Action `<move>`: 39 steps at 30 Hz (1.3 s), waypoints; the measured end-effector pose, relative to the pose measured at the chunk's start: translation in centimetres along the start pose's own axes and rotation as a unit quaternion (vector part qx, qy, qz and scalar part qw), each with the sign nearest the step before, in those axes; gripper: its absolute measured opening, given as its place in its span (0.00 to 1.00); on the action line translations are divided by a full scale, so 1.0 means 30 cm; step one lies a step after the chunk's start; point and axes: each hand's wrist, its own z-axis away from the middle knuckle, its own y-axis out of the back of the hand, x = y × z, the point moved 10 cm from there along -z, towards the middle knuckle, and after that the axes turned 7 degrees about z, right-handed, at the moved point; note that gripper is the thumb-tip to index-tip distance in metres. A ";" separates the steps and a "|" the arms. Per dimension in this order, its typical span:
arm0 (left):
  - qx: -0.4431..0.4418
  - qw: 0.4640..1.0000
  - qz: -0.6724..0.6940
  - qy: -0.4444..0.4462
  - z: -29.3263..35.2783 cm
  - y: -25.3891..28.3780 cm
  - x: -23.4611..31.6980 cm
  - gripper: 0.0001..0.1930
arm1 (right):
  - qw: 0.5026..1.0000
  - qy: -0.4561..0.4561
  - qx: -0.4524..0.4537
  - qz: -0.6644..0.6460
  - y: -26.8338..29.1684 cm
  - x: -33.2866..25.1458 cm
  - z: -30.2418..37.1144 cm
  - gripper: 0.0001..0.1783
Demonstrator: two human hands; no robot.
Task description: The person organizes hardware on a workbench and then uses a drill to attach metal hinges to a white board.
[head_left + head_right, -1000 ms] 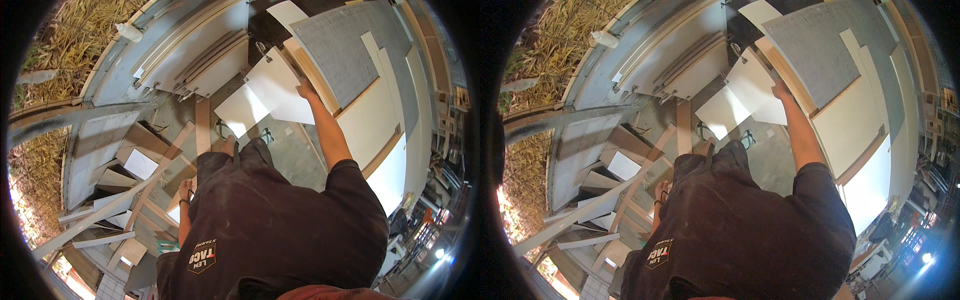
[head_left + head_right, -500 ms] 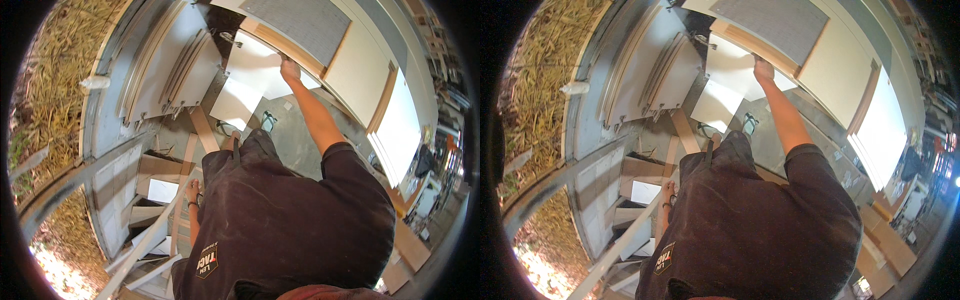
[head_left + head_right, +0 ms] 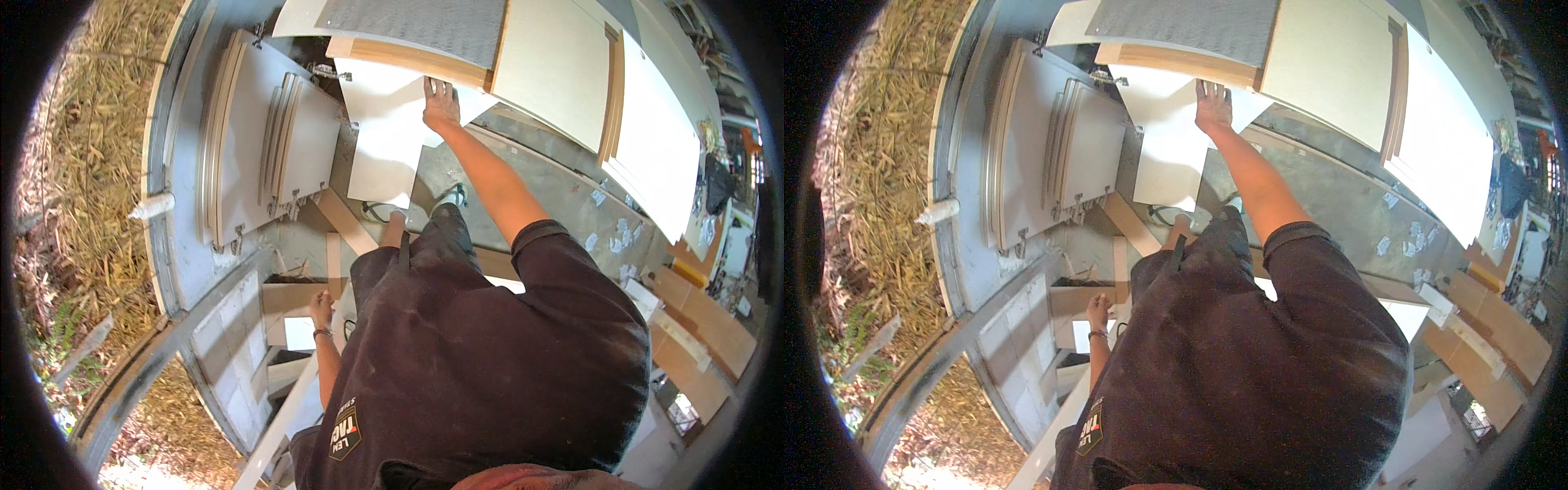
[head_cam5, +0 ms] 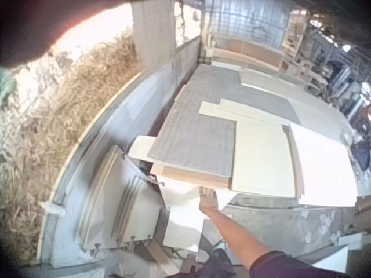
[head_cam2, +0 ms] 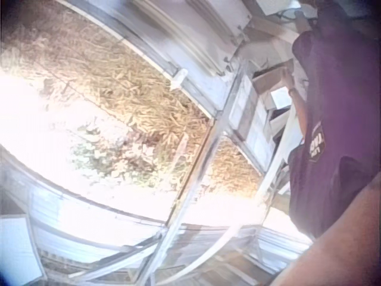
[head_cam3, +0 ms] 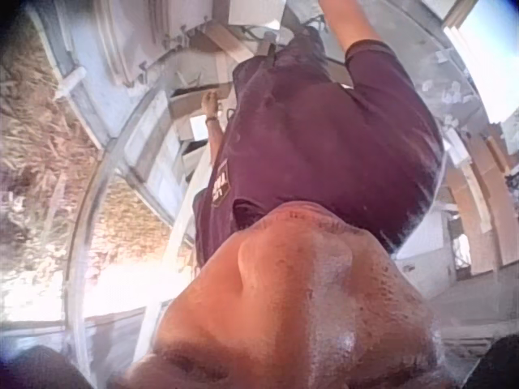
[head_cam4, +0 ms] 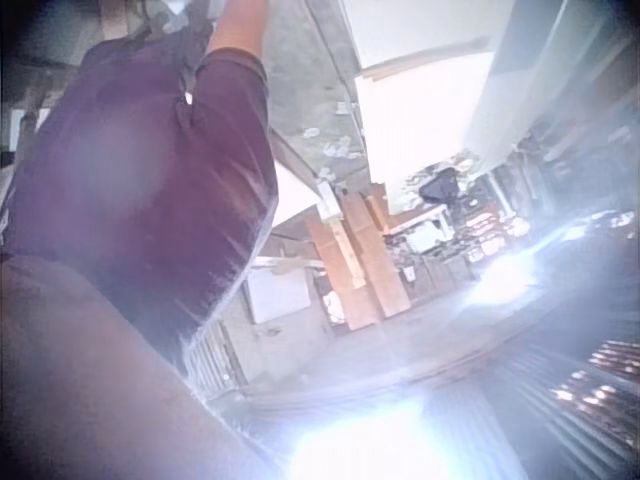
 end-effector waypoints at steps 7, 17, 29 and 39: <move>-0.026 0.993 -0.092 -0.074 0.031 -0.232 0.186 0.21 | 0.990 0.047 0.033 -0.127 0.080 0.049 0.101 0.48; -0.279 0.870 -0.366 -0.175 0.027 -1.107 0.395 0.36 | 0.884 -0.225 -0.210 -0.351 -0.962 0.809 1.103 0.25; -0.409 0.687 -0.241 -0.549 1.097 -2.486 1.260 0.19 | 0.672 -0.654 0.105 -0.330 -0.603 1.856 2.228 0.16; -0.180 0.513 -0.218 -0.811 1.528 -3.059 1.632 0.26 | 0.477 -0.565 0.291 -0.608 -0.191 2.093 1.961 0.09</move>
